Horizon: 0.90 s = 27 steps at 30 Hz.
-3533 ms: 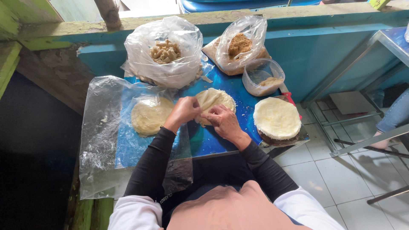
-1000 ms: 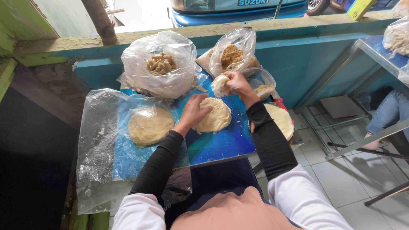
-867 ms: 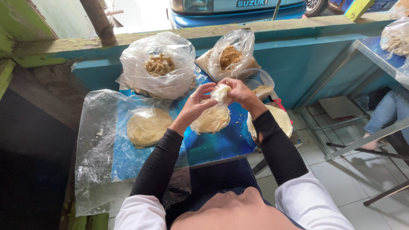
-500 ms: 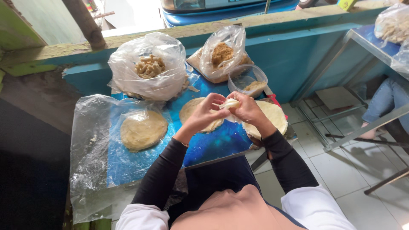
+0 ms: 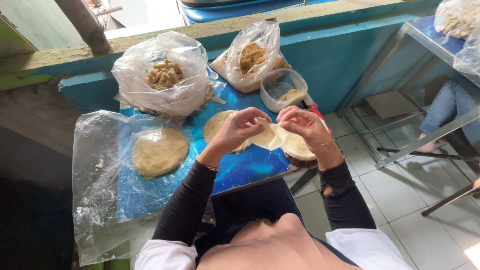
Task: The person pinches pieces from a ball of dough and stretches each piece by hand into a thin sheet, then drapes and presses the sheet over a round cake on the table, repeating for several cakes. Bags of dough pieces and a container of powder sit on the table.
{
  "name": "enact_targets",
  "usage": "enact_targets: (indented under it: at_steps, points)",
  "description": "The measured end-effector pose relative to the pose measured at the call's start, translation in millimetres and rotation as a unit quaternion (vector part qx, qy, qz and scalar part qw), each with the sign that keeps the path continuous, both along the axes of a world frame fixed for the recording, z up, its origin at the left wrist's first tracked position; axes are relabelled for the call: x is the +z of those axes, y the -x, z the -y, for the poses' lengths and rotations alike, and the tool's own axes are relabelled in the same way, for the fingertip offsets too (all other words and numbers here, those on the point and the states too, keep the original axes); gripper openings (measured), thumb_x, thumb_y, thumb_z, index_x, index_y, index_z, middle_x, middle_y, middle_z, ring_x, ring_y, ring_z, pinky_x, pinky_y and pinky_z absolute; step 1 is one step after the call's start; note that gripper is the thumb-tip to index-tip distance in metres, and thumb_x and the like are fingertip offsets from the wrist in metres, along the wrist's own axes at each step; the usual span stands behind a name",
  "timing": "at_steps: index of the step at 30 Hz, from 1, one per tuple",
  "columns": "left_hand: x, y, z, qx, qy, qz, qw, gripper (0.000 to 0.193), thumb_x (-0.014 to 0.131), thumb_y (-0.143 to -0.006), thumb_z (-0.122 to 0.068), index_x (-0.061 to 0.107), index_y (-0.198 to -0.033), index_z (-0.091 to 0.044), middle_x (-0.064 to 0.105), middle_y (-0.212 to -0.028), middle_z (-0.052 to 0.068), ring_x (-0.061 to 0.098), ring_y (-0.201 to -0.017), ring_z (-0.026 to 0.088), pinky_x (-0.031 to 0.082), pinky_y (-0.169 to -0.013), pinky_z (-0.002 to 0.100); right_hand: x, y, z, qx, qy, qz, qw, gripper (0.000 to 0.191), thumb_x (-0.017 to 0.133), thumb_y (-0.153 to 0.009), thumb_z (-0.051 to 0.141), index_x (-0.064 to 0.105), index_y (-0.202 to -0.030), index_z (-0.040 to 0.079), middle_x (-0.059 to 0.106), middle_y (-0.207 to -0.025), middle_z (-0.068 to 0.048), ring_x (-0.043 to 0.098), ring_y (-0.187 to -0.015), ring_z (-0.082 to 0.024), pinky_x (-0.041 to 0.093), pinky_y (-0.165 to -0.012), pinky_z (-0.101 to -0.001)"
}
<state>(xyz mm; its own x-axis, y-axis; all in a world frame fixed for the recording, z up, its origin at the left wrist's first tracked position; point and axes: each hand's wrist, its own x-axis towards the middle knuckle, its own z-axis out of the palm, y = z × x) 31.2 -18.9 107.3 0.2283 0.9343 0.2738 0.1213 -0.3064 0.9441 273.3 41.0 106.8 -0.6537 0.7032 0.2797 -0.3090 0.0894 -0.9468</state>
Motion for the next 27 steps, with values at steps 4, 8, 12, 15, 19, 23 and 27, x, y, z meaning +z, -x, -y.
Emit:
enact_targets:
  at_steps: [4, 8, 12, 15, 19, 23, 27]
  points:
    - [14.9, 1.5, 10.0, -0.059, 0.031, -0.035, 0.997, 0.048, 0.071, -0.086, -0.020, 0.064, -0.132, -0.011, 0.063, -0.122, 0.004, 0.060, -0.096, 0.007, 0.052, -0.080, 0.026, 1.1, 3.2, 4.2, -0.076, -0.022, 0.012, 0.997, 0.009, 0.074, -0.096, 0.008, 0.071, -0.101, 0.001, 0.069, -0.099, 0.001, 0.065, -0.096, -0.008, 0.054, -0.089, -0.0255]
    - [19.4, -11.0, 6.9, -0.077, -0.045, -0.053, 0.995, 0.040, 0.074, -0.094, -0.027, 0.062, -0.127, -0.008, 0.065, -0.132, 0.009, 0.059, -0.122, 0.010, 0.046, -0.099, 0.028, 3.4, 7.2, 8.5, -0.086, -0.099, 0.046, 0.990, 0.010, 0.072, -0.095, 0.005, 0.071, -0.105, 0.002, 0.071, -0.102, 0.000, 0.067, -0.097, -0.006, 0.055, -0.089, -0.0236]
    - [20.7, -18.8, 0.2, -0.035, -0.078, -0.119, 0.989, 0.026, 0.074, -0.094, -0.025, 0.067, -0.106, -0.003, 0.071, -0.104, 0.007, 0.065, -0.099, 0.013, 0.051, -0.089, 0.030, 13.3, -8.5, 8.0, -0.142, -0.121, 0.031, 0.982, 0.008, 0.071, -0.098, 0.005, 0.071, -0.106, 0.003, 0.070, -0.099, 0.001, 0.065, -0.091, -0.004, 0.053, -0.082, -0.0205]
    - [19.2, -26.7, -1.3, -0.006, -0.026, -0.135, 0.991, 0.022, 0.072, -0.093, -0.021, 0.070, -0.103, -0.002, 0.068, -0.082, 0.005, 0.062, -0.079, 0.012, 0.052, -0.071, 0.029, 18.3, -26.6, 9.5, -0.226, -0.115, 0.039, 0.966, 0.008, 0.073, -0.100, 0.005, 0.071, -0.108, 0.002, 0.069, -0.096, 0.002, 0.061, -0.086, -0.002, 0.050, -0.078, -0.0184]
    - [21.7, -40.3, -11.1, -0.004, -0.037, -0.034, 0.999, 0.012, 0.065, -0.098, -0.013, 0.069, -0.103, -0.002, 0.078, -0.088, 0.001, 0.075, -0.081, 0.005, 0.058, -0.071, 0.024, 20.7, -45.3, 6.2, -0.226, -0.080, 0.031, 0.970, 0.014, 0.074, -0.098, 0.006, 0.071, -0.112, 0.003, 0.069, -0.094, 0.003, 0.062, -0.085, -0.002, 0.051, -0.078, -0.0179]
    - [22.8, -61.1, -15.3, 0.016, -0.043, -0.062, 0.997, 0.014, 0.068, -0.097, -0.013, 0.070, -0.103, -0.002, 0.077, -0.084, 0.004, 0.075, -0.073, 0.006, 0.058, -0.063, 0.025, 11.4, -66.1, 13.0, -0.224, -0.054, 0.095, 0.968, 0.029, 0.077, -0.092, 0.007, 0.073, -0.120, 0.005, 0.065, -0.088, 0.004, 0.058, -0.077, -0.003, 0.048, -0.069, -0.0186]
    - [16.6, -75.3, -28.5, 0.016, -0.084, -0.109, 0.990, 0.014, 0.070, -0.094, -0.014, 0.071, -0.102, -0.002, 0.078, -0.083, 0.006, 0.073, -0.067, 0.010, 0.056, -0.061, 0.028, -0.2, -89.4, 12.9, -0.278, -0.064, 0.108, 0.952, 0.022, 0.077, -0.092, 0.004, 0.073, -0.114, 0.003, 0.069, -0.090, 0.002, 0.062, -0.080, -0.004, 0.050, -0.072, -0.0195]
